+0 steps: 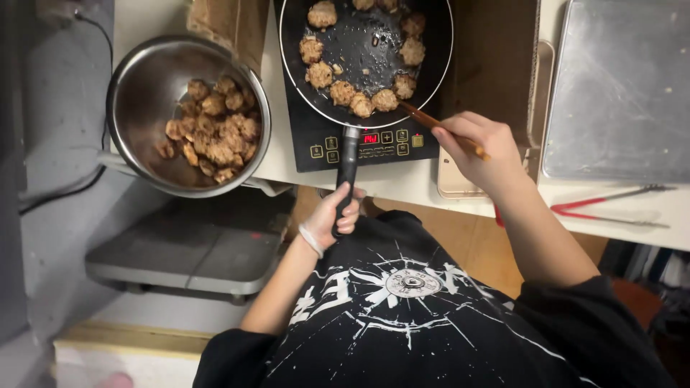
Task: Frying meatballs in a pan using chopsticks and moving them to a bowl.
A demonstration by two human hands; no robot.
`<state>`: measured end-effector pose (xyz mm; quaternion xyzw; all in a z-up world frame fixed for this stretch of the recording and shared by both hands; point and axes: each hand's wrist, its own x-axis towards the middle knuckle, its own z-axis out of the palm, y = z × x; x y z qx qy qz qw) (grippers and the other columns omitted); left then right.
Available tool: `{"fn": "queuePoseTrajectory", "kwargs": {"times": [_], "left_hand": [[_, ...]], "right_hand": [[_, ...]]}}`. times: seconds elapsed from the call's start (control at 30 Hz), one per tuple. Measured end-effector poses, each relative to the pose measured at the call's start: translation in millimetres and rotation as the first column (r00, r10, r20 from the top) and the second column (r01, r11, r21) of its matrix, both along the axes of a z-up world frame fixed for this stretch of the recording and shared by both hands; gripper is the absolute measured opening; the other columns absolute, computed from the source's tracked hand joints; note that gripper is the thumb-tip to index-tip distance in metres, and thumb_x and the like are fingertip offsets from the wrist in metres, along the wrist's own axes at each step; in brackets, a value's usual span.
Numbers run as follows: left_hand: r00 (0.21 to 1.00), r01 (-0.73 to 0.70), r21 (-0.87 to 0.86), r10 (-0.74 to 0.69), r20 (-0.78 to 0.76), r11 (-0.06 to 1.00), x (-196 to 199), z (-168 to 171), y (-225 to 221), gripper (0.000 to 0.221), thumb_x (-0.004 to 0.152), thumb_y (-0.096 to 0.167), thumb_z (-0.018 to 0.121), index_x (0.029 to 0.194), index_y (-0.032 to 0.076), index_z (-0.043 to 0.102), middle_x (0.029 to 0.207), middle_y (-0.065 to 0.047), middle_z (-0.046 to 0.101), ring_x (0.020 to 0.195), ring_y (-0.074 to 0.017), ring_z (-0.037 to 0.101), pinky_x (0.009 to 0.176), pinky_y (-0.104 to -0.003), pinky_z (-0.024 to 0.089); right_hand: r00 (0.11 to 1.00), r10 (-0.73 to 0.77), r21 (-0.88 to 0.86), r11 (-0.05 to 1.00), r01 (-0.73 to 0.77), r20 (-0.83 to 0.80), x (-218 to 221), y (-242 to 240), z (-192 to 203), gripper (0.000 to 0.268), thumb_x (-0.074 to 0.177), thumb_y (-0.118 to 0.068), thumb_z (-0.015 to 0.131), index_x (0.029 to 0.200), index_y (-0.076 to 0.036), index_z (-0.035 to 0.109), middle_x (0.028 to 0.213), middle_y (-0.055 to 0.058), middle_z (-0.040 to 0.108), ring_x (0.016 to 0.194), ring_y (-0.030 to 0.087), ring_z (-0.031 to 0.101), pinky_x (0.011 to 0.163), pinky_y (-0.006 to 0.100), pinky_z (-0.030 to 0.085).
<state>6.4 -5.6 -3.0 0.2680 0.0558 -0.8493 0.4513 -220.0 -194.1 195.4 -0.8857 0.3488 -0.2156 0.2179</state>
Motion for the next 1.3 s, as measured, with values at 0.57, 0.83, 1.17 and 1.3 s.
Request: {"fn": "queuePoseTrajectory", "kwargs": {"times": [0.57, 0.83, 1.17, 1.3], "left_hand": [[0.987, 0.047, -0.044, -0.040, 0.154, 0.998, 3, 1, -7, 0.036, 0.107, 0.033, 0.055, 0.110, -0.002, 0.059, 0.075, -0.005, 0.058, 0.062, -0.0159, 0.055, 0.057, -0.030, 0.047], [0.960, 0.004, -0.064, 0.014, 0.279, 0.998, -1, 14, -6, 0.036, 0.104, 0.030, 0.057, 0.116, -0.003, 0.062, 0.076, -0.004, 0.059, 0.061, -0.0142, 0.056, 0.056, -0.029, 0.048], [0.958, -0.019, -0.069, 0.038, 0.283, 0.997, -1, 14, -10, 0.036, 0.103, 0.029, 0.058, 0.120, -0.003, 0.062, 0.078, -0.003, 0.059, 0.064, -0.0120, 0.055, 0.058, -0.027, 0.047], [0.956, -0.021, -0.065, 0.039, 0.292, 0.998, -2, 15, -11, 0.036, 0.103, 0.028, 0.059, 0.121, -0.004, 0.061, 0.078, -0.003, 0.059, 0.064, -0.0123, 0.055, 0.059, -0.027, 0.048]], "right_hand": [[0.958, -0.129, 0.279, 0.959, 0.055, 0.255, 36, 0, -49, 0.004, 0.102, -0.006, 0.076, 0.100, -0.003, 0.074, 0.093, 0.010, 0.072, 0.078, 0.018, 0.071, 0.068, 0.030, 0.056], [0.976, 0.160, 0.012, 0.986, -0.164, 0.147, 49, 6, -80, 0.018, 0.093, -0.012, 0.084, 0.105, -0.003, 0.075, 0.099, 0.013, 0.072, 0.083, 0.025, 0.072, 0.071, 0.034, 0.057], [0.896, 0.444, -0.201, 0.875, -0.440, -0.025, 56, -39, -78, 0.022, 0.091, -0.023, 0.082, 0.099, -0.004, 0.075, 0.102, 0.013, 0.072, 0.082, 0.029, 0.071, 0.067, 0.038, 0.057], [0.910, 0.377, -0.094, 0.926, -0.366, 0.170, 52, -56, -113, 0.021, 0.102, -0.024, 0.068, 0.098, -0.003, 0.071, 0.098, 0.012, 0.073, 0.084, 0.025, 0.072, 0.070, 0.037, 0.058]]}}
